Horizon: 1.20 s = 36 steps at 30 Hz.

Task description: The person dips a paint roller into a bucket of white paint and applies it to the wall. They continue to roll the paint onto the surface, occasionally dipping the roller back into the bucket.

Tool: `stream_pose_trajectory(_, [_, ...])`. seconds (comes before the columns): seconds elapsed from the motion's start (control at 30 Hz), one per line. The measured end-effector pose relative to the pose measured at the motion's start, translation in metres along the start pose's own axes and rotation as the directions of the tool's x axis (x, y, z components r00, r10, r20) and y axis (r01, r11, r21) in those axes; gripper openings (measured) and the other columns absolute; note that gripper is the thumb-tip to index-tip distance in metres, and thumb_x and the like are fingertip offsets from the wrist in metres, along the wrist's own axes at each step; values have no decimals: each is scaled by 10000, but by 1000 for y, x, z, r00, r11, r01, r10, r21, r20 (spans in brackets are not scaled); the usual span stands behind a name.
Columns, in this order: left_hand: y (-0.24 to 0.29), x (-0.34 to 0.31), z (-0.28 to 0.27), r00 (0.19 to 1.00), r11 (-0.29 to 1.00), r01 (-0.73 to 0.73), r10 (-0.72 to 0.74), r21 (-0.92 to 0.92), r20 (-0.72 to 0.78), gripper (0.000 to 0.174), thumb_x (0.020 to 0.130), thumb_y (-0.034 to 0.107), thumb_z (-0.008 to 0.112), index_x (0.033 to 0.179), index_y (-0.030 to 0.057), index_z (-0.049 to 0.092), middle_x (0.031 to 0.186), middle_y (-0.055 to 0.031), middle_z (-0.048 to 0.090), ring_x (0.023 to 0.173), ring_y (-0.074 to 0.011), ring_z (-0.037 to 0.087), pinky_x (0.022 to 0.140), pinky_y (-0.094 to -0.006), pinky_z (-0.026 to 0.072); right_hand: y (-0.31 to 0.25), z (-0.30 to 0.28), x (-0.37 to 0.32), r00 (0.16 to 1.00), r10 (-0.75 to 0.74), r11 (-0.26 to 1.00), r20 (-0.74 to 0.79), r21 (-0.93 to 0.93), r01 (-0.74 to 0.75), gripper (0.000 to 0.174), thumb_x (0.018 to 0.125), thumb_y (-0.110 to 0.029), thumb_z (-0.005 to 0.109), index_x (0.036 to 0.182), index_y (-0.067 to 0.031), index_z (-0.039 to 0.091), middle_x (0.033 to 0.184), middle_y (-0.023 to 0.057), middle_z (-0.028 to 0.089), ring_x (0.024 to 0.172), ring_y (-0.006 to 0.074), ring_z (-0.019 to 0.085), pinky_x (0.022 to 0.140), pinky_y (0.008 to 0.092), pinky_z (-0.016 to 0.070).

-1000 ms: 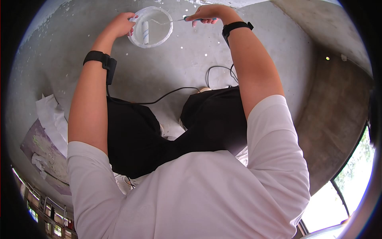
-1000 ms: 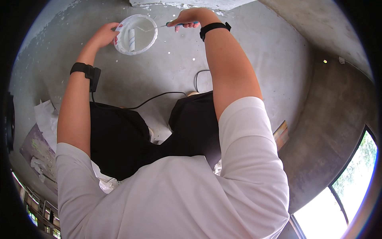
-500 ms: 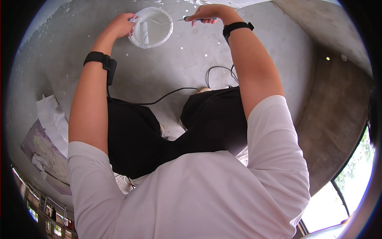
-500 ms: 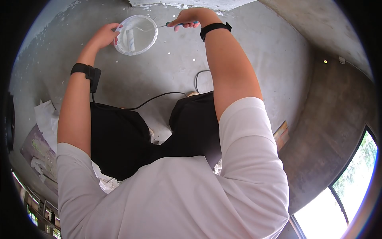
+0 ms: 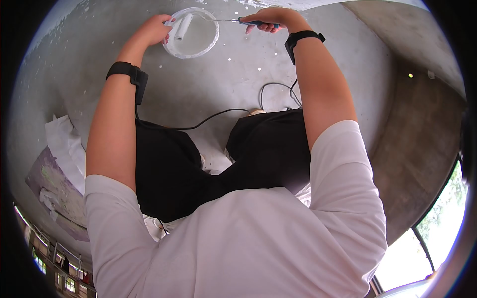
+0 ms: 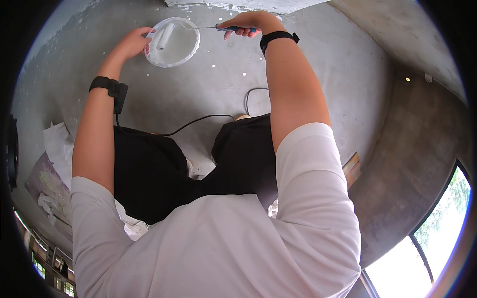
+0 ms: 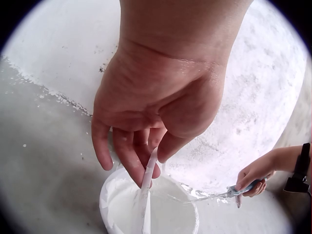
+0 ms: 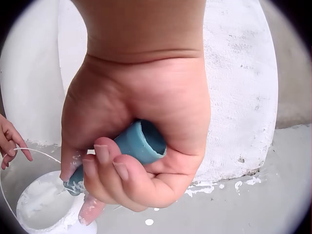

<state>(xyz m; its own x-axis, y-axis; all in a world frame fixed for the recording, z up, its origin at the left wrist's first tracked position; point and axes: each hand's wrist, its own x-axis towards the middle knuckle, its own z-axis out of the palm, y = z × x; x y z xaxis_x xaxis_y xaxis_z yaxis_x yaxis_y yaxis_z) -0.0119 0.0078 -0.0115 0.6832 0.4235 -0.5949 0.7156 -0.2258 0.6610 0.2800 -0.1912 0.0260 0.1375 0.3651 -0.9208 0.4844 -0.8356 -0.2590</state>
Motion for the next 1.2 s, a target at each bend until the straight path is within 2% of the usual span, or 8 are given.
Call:
stream_pose_trajectory(0.13, [-1,2,1,1000,1000,2,-2,-18,0,422,912,100,535,1329,45,576,820,-71,651,717,-169,621,710,-336,541,2,3,-15,996,51,989,75,137,-61,513,881,-575,639,1020,-99,768,570,-75,324,467,22,285,421,191,193])
stream_pose_trajectory(0.27, [-3,3,1,1000,1000,-8,8,-8,7,420,914,96,529,1326,33,577,810,-69,641,723,-166,618,706,-340,542,4,3,-17,986,111,981,128,147,-130,500,885,-568,642,1029,-106,767,575,-78,354,455,8,287,406,169,189])
stream_pose_trajectory(0.43, [0,0,1,1000,1000,-12,12,18,-2,430,910,91,528,1332,25,572,797,-71,634,712,-168,618,699,-337,537,15,3,-5,948,194,940,253,230,-254,527,866,-618,642,996,-124,771,576,-87,390,428,-22,278,368,100,238])
stream_pose_trajectory(0.53, [2,-1,0,1000,1000,-1,1,21,-1,442,905,88,528,1342,32,568,796,-74,636,709,-170,621,696,-337,534,16,5,-5,948,199,934,248,244,-260,519,860,-623,650,996,-137,773,599,-77,411,436,-20,290,366,101,250])
stream_pose_trajectory(0.73, [0,0,0,1000,1000,-5,5,20,4,441,902,91,532,1336,30,575,817,-73,642,709,-172,618,697,-334,531,25,9,-3,983,135,978,122,141,-152,390,834,-510,749,983,-150,766,650,-61,423,493,6,364,380,128,273])
stream_pose_trajectory(0.97, [-4,4,2,1000,1000,-10,10,16,-1,429,902,100,542,1324,36,584,848,-76,668,714,-173,625,703,-330,532,41,9,9,999,2,981,52,192,-12,331,843,-431,763,1003,-144,726,662,-64,435,529,12,412,393,134,302])
stream_pose_trajectory(1.13, [-3,3,1,1000,1000,-8,8,19,14,423,905,106,543,1320,41,587,862,-82,685,721,-174,632,702,-332,532,37,12,1,1000,2,978,-12,210,0,359,864,-432,744,998,-99,718,719,-44,590,547,15,474,408,145,361])
stream_pose_trajectory(1.2, [-1,1,1,1000,1000,-2,2,4,8,421,906,103,541,1319,38,586,859,-86,685,713,-173,631,697,-331,530,44,10,10,1000,-23,978,21,210,18,374,869,-442,736,997,-90,720,738,-42,610,550,16,481,417,147,369])
